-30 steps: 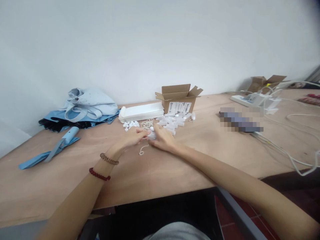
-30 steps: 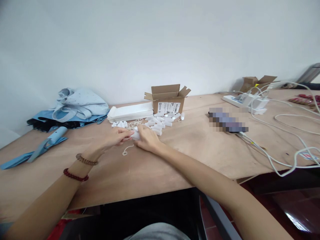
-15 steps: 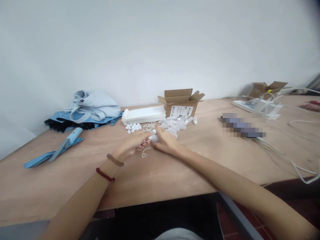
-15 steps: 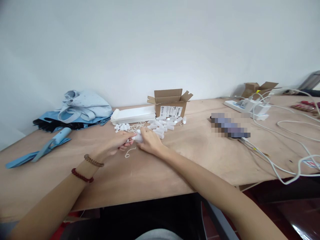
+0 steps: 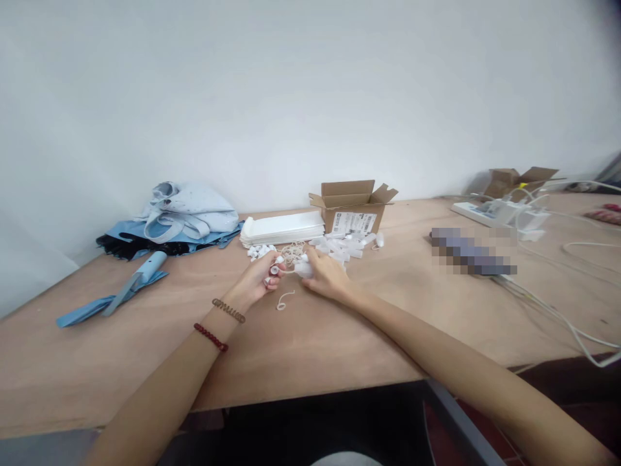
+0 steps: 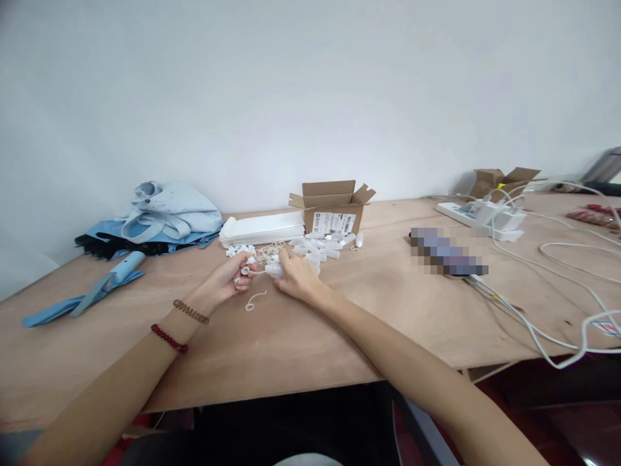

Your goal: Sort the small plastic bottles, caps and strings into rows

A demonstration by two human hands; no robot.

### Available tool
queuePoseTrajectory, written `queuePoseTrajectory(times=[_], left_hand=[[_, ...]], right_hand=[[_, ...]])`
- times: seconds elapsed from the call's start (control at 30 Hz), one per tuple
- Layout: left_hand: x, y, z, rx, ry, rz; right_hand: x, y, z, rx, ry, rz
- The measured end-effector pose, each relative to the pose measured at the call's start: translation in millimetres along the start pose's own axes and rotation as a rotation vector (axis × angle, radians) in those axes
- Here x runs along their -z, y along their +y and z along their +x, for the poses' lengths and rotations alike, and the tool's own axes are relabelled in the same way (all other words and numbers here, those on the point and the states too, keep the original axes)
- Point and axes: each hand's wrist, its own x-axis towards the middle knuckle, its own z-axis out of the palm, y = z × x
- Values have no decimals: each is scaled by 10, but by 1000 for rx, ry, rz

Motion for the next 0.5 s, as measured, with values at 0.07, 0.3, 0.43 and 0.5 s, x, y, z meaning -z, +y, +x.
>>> queuePoseTrajectory(times=[0.07,0.3,0.43,0.5], left_hand=[[29,32,-5,-13,26,-157],[23,140,-122,-479,196,251],[-47,74,-136,-729,170,817],[-65,28,-104,-723,109,901]], right_hand=[[8,7,-3,0,-1,-3],[-21,-22,-8,73,-17,-132],[-31,-50,-11,125,-15,-179],[-30,-43,-9,134,-10,-169]])
